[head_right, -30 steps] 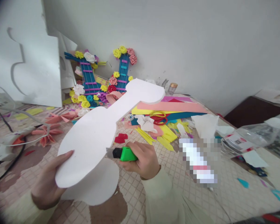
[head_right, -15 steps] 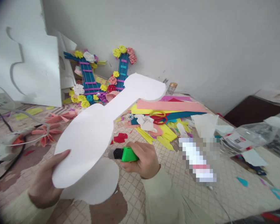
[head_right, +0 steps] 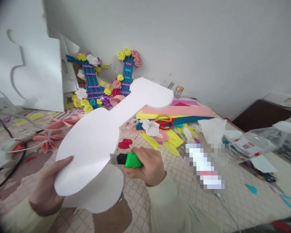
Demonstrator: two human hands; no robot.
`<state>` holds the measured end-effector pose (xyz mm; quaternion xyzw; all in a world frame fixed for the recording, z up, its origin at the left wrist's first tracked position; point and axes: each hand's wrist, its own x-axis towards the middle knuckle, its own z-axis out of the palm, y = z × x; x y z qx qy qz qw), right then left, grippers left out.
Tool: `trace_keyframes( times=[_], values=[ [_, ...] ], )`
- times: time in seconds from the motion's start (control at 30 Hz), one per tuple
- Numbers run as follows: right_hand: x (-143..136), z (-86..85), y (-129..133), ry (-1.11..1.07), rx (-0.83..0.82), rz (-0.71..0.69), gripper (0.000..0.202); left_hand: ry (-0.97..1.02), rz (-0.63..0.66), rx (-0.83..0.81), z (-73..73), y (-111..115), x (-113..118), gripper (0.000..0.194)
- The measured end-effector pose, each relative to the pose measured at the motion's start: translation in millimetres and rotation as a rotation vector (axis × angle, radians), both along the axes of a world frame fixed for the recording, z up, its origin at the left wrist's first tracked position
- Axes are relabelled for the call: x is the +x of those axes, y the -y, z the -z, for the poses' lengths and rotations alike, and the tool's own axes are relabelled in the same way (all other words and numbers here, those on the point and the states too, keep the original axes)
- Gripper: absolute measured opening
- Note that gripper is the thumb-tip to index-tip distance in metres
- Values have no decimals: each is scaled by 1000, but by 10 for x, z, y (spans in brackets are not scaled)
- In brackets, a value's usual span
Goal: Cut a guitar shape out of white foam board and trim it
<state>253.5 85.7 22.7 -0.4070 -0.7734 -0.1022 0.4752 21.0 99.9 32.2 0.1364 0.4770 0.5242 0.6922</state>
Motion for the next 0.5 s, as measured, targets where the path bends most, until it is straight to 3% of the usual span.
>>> trace_keyframes(
  times=[0.17,0.5],
  values=[
    [57,34,7,-49,-19,89,43,-11,37,-97,-25,-10,-25,59],
    [-11,-30,15,-64,12,-12,45,-58,160,-78,-111,27,50,54]
  ],
)
